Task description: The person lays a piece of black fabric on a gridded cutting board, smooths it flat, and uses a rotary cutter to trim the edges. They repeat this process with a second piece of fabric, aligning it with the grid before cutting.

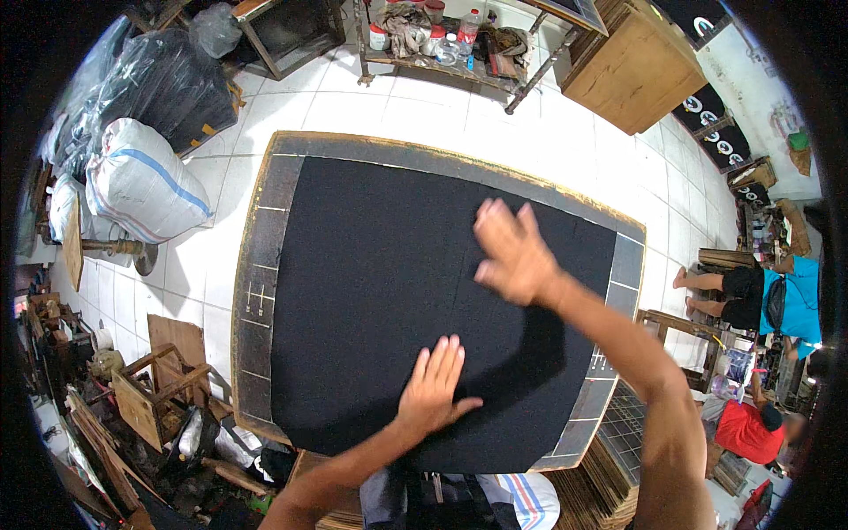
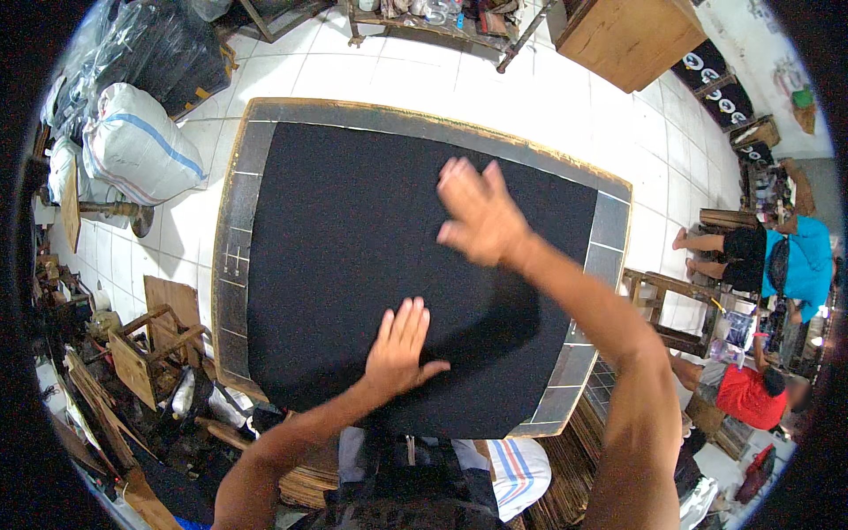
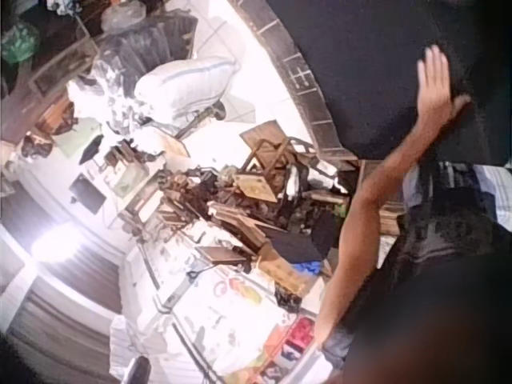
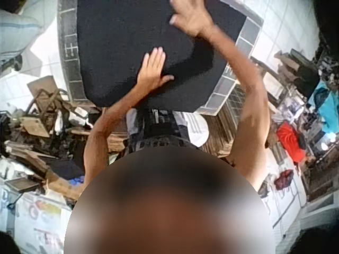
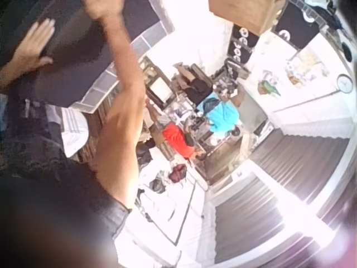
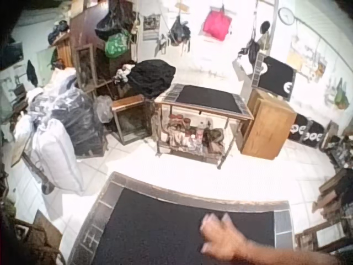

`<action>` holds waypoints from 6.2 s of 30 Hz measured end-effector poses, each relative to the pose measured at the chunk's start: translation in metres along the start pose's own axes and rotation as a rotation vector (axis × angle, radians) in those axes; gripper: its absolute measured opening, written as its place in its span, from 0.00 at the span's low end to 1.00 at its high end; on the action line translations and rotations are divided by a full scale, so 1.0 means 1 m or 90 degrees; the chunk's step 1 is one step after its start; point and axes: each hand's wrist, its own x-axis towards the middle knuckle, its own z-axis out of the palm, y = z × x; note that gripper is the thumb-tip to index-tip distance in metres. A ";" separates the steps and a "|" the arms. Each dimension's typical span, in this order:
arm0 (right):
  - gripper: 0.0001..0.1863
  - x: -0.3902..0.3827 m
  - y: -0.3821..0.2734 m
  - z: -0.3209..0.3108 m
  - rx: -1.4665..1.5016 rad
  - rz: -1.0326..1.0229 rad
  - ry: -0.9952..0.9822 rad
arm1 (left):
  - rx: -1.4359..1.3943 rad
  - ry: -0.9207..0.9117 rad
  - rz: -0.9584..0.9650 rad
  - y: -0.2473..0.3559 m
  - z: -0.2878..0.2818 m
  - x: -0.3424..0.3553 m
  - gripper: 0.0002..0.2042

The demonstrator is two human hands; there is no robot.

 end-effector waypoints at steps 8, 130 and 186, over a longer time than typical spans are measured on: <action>0.40 0.004 -0.036 -0.011 0.145 -0.089 0.030 | 0.044 0.079 -0.006 0.017 0.033 -0.038 0.48; 0.44 -0.119 0.112 0.115 0.122 0.579 0.117 | 0.112 0.205 -0.129 -0.106 -0.066 0.092 0.45; 0.42 -0.183 -0.324 0.041 0.287 0.007 -0.015 | -0.128 0.303 -0.120 -0.039 0.002 -0.112 0.31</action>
